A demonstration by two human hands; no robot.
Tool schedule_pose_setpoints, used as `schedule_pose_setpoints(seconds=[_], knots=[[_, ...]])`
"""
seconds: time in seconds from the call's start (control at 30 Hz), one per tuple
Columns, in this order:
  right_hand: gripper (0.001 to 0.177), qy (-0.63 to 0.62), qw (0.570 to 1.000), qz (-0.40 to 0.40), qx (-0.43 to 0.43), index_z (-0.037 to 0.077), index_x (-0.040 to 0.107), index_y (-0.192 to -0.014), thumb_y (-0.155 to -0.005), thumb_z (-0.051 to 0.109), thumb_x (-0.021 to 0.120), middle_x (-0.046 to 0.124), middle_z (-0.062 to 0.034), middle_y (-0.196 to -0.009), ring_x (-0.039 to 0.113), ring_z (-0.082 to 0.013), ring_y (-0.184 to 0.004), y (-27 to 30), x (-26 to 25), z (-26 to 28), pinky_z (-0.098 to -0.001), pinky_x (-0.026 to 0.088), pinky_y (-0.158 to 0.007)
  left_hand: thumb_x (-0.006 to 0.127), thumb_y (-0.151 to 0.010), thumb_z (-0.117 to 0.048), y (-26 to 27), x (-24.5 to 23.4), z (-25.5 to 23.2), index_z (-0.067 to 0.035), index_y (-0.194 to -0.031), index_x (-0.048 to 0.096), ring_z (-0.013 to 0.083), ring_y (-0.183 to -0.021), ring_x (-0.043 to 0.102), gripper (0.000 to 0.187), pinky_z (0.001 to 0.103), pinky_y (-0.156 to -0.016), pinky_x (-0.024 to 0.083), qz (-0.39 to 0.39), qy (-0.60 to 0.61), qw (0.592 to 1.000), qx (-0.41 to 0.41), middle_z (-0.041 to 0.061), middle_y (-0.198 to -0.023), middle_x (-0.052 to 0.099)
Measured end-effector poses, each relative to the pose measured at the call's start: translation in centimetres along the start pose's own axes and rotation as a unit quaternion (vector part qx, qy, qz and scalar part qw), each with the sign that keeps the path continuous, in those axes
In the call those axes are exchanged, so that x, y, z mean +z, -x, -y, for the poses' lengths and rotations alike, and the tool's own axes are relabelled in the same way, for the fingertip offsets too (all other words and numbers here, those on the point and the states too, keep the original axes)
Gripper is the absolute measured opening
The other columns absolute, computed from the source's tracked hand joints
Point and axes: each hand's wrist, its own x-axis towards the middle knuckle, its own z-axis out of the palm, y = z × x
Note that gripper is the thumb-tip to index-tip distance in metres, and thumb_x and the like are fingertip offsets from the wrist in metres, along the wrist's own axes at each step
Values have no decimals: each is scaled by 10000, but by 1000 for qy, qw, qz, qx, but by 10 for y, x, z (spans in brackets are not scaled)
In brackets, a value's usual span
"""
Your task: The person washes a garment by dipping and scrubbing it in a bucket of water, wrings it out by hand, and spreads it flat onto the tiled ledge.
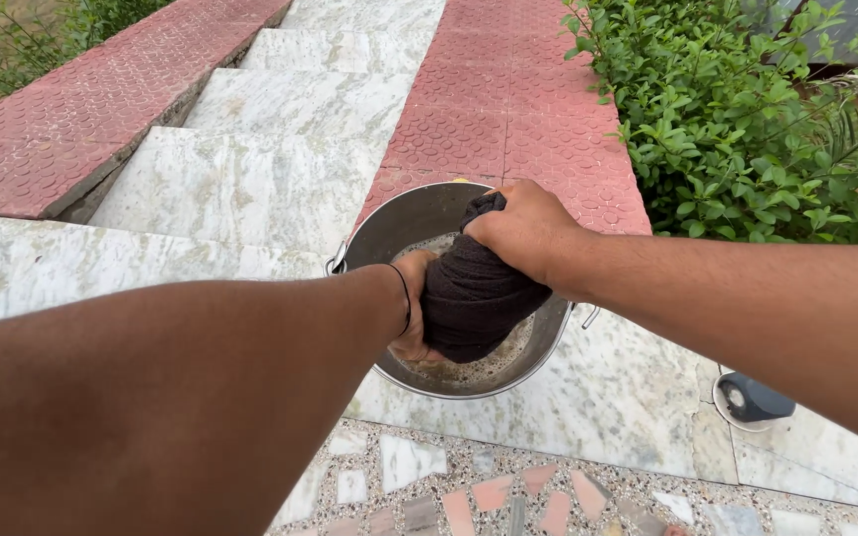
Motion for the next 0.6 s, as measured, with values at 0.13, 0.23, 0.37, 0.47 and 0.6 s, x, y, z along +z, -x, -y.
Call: schedule_pose_setpoints(seconds=[0.13, 0.23, 0.37, 0.47, 0.6], knots=[[162, -229, 964, 9, 132, -2, 715, -839, -773, 142, 680, 730, -115, -796, 709, -265, -737, -11, -6, -37, -438, 569, -705, 726, -840, -480, 5, -4, -8, -46, -1104, 711, 279, -892, 759, 509, 493, -766, 634, 58, 6, 998, -1, 111, -1114, 740], [141, -385, 902, 106, 166, 73, 676, -822, -830, 208, 635, 715, -92, -807, 688, -260, -756, -18, -7, -61, -425, 578, -744, 729, -857, -443, 5, -12, -7, -47, -1135, 704, 289, -898, 763, 484, 500, -805, 632, 143, -16, 990, 7, 116, -1125, 749], [217, -485, 823, 85, 284, 88, 714, -854, -822, 254, 578, 750, -94, -865, 721, -268, -807, 9, -14, -36, -467, 618, -808, 637, -881, -530, 18, -21, 11, -98, -1290, 660, 351, -1121, 642, 595, 611, -1026, 445, 252, -15, 964, 85, 149, -1293, 669], [228, -501, 800, 69, 322, 107, 725, -881, -823, 278, 585, 754, -68, -897, 728, -254, -822, 12, -15, -34, -465, 613, -823, 635, -869, -588, 5, -24, 27, -109, -1375, 621, 363, -1279, 593, 696, 617, -1129, 413, 370, 88, 913, 147, 163, -1416, 623], [197, -487, 781, -9, 390, 161, 739, -905, -847, 305, 619, 753, -16, -939, 735, -213, -846, 18, -11, -27, -433, 606, -843, 615, -778, -751, 16, -25, 57, -122, -1440, 581, 398, -1336, 560, 914, 666, -1094, 400, 448, 228, 845, 182, 182, -1495, 571]])
